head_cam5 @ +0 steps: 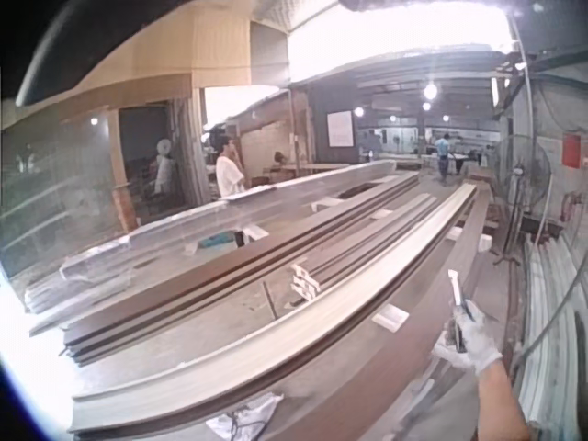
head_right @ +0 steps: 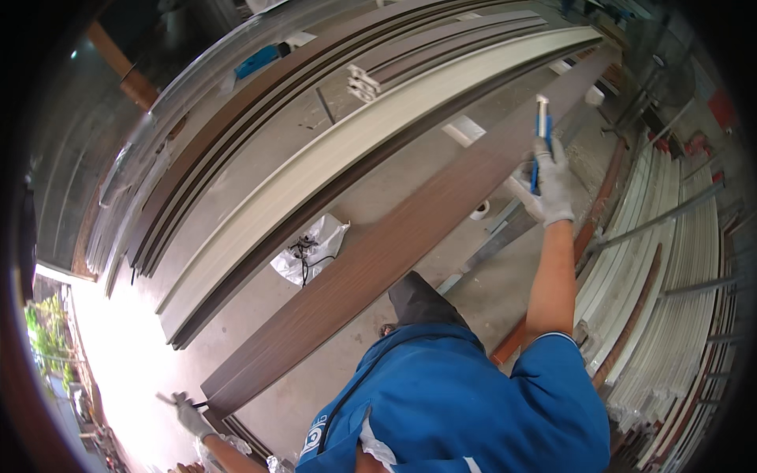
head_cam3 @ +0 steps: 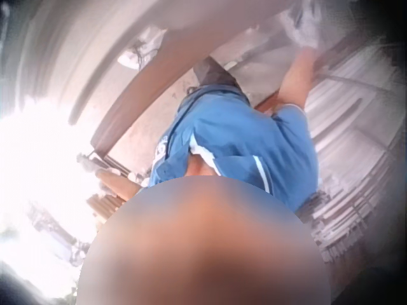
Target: The person inserts a black rubber seal strip into a groove along the edge of long wooden planks using a blue-handled tool. They repeatedly position the strip, press it into place, and move to the next plank.
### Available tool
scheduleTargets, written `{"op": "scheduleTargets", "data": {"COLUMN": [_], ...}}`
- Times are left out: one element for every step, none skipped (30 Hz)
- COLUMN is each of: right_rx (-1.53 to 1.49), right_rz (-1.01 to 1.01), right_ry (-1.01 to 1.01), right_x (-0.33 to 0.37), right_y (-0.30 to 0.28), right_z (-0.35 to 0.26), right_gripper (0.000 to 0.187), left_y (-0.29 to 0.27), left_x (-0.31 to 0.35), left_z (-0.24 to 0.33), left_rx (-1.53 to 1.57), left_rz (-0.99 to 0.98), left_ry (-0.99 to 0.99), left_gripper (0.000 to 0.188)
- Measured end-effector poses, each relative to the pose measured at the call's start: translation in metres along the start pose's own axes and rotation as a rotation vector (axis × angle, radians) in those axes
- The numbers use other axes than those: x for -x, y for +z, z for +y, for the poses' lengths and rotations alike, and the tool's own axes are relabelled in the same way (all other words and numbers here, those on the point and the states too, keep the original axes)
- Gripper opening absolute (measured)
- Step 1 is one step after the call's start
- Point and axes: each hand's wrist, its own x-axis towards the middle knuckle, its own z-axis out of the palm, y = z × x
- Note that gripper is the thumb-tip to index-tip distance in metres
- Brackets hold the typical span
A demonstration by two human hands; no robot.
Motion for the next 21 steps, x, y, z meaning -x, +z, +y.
{"op": "scheduleTargets", "data": {"right_rx": [-0.040,-0.073,-0.131,-0.204,-0.242,-0.297,-0.361,-0.373,-0.403,-0.361,-0.339,-0.378,-0.409,-0.439,-0.484,-0.412,-0.371,-0.342,-0.294,-0.247,-0.260], "right_rz": [-0.055,-0.059,-0.080,-0.097,-0.104,-0.111,-0.124,-0.157,-0.202,-0.206,-0.227,-0.239,-0.255,-0.280,-0.338,-0.338,-0.358,-0.366,-0.301,-0.229,-0.183], "right_ry": [0.063,0.092,0.100,0.114,0.124,0.143,0.157,0.158,0.153,0.134,0.098,0.096,0.114,0.120,0.089,0.127,0.143,0.159,0.213,0.274,0.270], "right_x": [0.001,0.001,-0.001,-0.005,-0.009,-0.013,-0.017,-0.023,-0.029,-0.037,-0.046,-0.055,-0.062,-0.068,-0.078,-0.090,-0.097,-0.098,-0.097,-0.096,-0.091], "right_y": [-0.005,-0.010,-0.014,-0.022,-0.028,-0.033,-0.039,-0.047,-0.057,-0.068,-0.079,-0.094,-0.114,-0.136,-0.162,-0.191,-0.223,-0.253,-0.286,-0.318,-0.347], "right_z": [0.005,0.009,0.012,0.014,0.015,0.019,0.023,0.027,0.031,0.035,0.040,0.045,0.051,0.058,0.063,0.066,0.072,0.081,0.088,0.095,0.102], "right_gripper": [0.024,0.026,0.029,0.033,0.033,0.033,0.033,0.027,0.021,0.021,0.021,0.023,0.025,0.026,0.028,0.035,0.042,0.050,0.055,0.060,0.063], "left_y": [-0.014,-0.028,-0.039,-0.046,-0.050,-0.043,-0.031,-0.014,0.010,0.040,0.071,0.104,0.138,0.171,0.204,0.239,0.270,0.299,0.327,0.355,0.382], "left_x": [-0.007,-0.009,-0.006,0.003,0.017,0.032,0.055,0.080,0.109,0.143,0.179,0.219,0.263,0.312,0.363,0.414,0.465,0.515,0.564,0.609,0.652], "left_z": [0.016,0.033,0.053,0.075,0.101,0.133,0.164,0.199,0.235,0.273,0.311,0.350,0.387,0.418,0.447,0.477,0.507,0.533,0.557,0.580,0.601], "left_rx": [0.059,0.097,0.143,0.254,0.367,0.464,0.574,0.490,0.393,0.394,0.362,0.476,0.589,0.554,0.570,0.556,0.512,0.562,0.574,0.598,0.624], "left_rz": [0.086,0.161,0.255,0.211,0.202,0.089,-0.104,-0.087,-0.085,-0.118,-0.155,-0.348,-0.513,-0.549,-0.578,-0.615,-0.635,-0.764,-0.836,-0.961,-1.047], "left_ry": [-0.027,0.015,0.025,0.130,0.203,0.325,0.566,0.662,0.818,0.849,0.978,1.007,1.054,1.107,1.136,1.149,1.156,1.213,1.275,1.288,1.325], "left_gripper": [0.069,0.069,0.070,0.068,0.067,0.060,0.048,0.042,0.037,0.033,0.031,0.031,0.031,0.032,0.034,0.037,0.039,0.039,0.040,0.037,0.034]}}
